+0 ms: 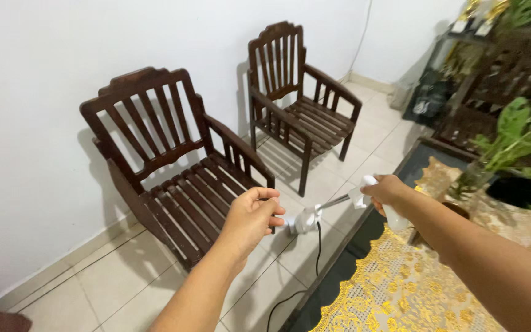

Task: The person uses a handheld electric cleaning device to clean the surfaces of several wooden chairs in a dining area. They move the device back and forth along the chair seats, backs, and legs, systematically working around the room.

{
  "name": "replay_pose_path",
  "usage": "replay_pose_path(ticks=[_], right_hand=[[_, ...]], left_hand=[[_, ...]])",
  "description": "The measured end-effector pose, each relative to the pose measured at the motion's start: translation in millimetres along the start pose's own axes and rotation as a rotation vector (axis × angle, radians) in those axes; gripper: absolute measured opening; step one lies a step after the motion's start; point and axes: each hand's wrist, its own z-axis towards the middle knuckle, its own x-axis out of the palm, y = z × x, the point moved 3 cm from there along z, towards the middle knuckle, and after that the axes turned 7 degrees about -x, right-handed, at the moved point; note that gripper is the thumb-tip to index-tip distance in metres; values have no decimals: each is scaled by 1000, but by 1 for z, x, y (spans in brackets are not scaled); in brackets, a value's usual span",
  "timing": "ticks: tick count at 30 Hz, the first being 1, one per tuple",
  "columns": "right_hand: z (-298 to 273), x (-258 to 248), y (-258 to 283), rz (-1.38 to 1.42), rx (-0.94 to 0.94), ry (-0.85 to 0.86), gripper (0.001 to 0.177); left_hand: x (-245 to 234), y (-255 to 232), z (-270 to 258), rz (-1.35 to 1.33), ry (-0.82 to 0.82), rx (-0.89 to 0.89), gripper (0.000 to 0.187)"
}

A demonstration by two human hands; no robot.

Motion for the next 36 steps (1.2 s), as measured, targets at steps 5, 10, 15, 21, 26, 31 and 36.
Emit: replay_pose_path(ticks=[5,10,15,21,26,31,36], right_hand=[[-45,-2,29,392,296,-141,30],[-29,7,43,499,286,-225,20],[45,34,40,789,318,-419,18],[101,73,58,542,186,-381,22],[139,88,30,259,159,-404,28],[192,85,-23,538,240,-340,26],[232,84,-110,547,208,-154,32]], left_hand=[[-15,-3,-24,14,29,48,33],[-27,-4,-24,9,44,58,32],[-39,0,-2,42,30,-15,32],[-47,8,52,55,-1,-106,34],[-51,1,110,83,-22,-203,34],[-35,5,172,60,14,-227,35],[-16,17,203,37,86,-254,35]])
